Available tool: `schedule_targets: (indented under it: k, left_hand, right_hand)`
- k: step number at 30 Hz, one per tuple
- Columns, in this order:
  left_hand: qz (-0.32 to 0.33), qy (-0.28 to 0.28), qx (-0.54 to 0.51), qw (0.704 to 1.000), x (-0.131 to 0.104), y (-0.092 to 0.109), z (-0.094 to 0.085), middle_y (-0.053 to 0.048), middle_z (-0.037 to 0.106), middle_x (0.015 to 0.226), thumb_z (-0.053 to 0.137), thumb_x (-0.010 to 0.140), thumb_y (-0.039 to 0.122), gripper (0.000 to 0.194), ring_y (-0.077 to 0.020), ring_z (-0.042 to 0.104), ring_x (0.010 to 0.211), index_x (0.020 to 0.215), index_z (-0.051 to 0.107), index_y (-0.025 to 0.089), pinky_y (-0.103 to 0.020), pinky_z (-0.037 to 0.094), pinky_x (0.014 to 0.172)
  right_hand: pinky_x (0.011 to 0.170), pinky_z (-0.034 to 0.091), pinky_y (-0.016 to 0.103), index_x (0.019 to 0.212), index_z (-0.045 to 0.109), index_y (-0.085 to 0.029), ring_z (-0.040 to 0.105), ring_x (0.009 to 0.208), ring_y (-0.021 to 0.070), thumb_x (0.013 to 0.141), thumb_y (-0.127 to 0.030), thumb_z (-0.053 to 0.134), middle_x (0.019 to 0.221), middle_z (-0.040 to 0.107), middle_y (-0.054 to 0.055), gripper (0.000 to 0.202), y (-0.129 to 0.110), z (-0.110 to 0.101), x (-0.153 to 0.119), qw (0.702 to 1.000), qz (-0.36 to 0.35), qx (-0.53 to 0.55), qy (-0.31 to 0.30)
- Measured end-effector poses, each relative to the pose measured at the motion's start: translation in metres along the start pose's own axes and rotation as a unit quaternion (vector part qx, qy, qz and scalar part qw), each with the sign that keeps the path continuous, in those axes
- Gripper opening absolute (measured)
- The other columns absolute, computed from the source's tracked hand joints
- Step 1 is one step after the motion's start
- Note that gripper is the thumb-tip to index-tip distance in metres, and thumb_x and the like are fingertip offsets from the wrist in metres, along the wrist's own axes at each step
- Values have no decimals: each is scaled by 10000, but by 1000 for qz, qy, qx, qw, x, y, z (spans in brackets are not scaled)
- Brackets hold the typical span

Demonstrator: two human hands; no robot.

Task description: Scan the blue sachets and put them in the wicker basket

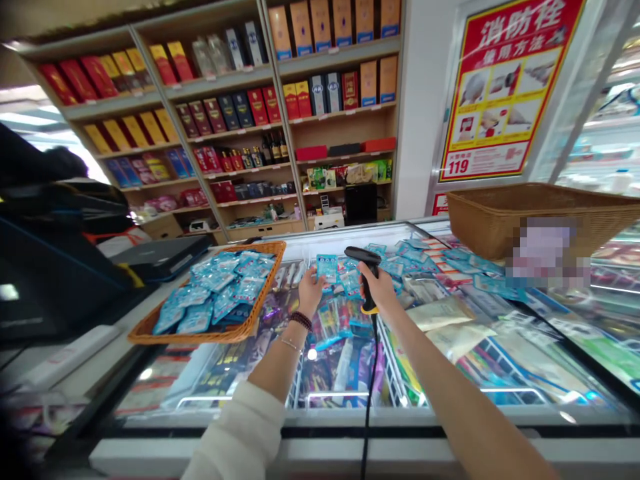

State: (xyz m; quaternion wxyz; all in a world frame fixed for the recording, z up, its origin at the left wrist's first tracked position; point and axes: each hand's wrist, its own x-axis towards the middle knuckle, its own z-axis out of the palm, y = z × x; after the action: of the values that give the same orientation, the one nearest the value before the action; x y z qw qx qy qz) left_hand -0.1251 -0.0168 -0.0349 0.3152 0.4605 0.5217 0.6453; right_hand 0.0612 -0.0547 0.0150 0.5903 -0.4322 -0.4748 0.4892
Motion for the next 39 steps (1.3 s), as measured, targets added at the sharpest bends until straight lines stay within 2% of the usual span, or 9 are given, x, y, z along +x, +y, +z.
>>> schedule_targets:
  k: [3,7,10,14,18,22,27,32,39]
  left_hand:
    - [-56,-6,-84,995,3,-3,0,69,555,594,724,791,209,250,-126,628,596,1016,636,145,-355,589,797]
    - [-48,-34,-155,986,5,-3,1,74,530,613,757,763,235,190,-94,589,622,853,608,160,-354,602,828]
    - [-43,-36,-145,988,4,-2,1,90,443,550,790,741,302,276,-78,537,574,712,544,180,-336,617,794]
    - [-35,-45,-143,988,1,1,1,24,593,655,763,776,392,270,-109,613,663,778,605,173,-330,622,797]
    - [-38,-22,-155,987,1,3,0,-30,679,785,734,802,366,237,-144,662,749,866,652,153,-357,612,833]
    - [-25,-19,-158,987,2,1,0,-23,660,757,744,791,368,245,-141,654,729,807,630,151,-360,608,836]
    - [-13,10,-180,983,3,-3,1,63,496,599,791,736,367,346,-88,560,600,674,511,172,-331,612,778]
    - [-16,16,-189,982,2,-1,2,92,410,558,765,758,287,332,-69,505,564,641,473,182,-310,603,775]
    - [-28,6,-187,982,1,2,1,34,567,636,741,787,268,223,-115,614,675,706,558,168,-313,600,784]
  right_hand:
    - [339,400,237,745,581,-208,496,374,102,709,-630,776,544,566,-26,467,6,5,-4,999,21,-9,-39]
    - [327,391,241,761,588,-210,498,369,111,746,-626,745,530,573,-21,445,12,-1,-9,997,32,-18,-63]
    - [328,388,243,759,587,-213,489,355,115,771,-633,715,502,575,-18,439,15,-3,-10,996,29,-48,-72]
    - [336,371,244,707,560,-224,484,343,120,799,-642,680,457,561,-18,444,13,0,-14,991,-1,-107,-83]
    - [360,368,253,632,521,-233,466,318,120,823,-646,637,403,535,-19,469,5,5,-22,980,-21,-174,-94]
    - [381,372,263,613,511,-235,460,310,124,834,-652,597,380,525,-19,479,-2,7,-26,969,-37,-219,-110]
    - [398,384,267,620,503,-235,469,317,127,839,-649,573,387,526,-21,473,-3,8,-27,961,-45,-240,-132]
    - [405,385,272,622,504,-235,476,321,131,839,-653,564,387,530,-15,475,-3,7,-27,959,-45,-245,-132]
    - [397,374,274,617,504,-239,461,311,125,808,-679,580,384,523,-21,485,-4,7,-27,964,-31,-233,-125]
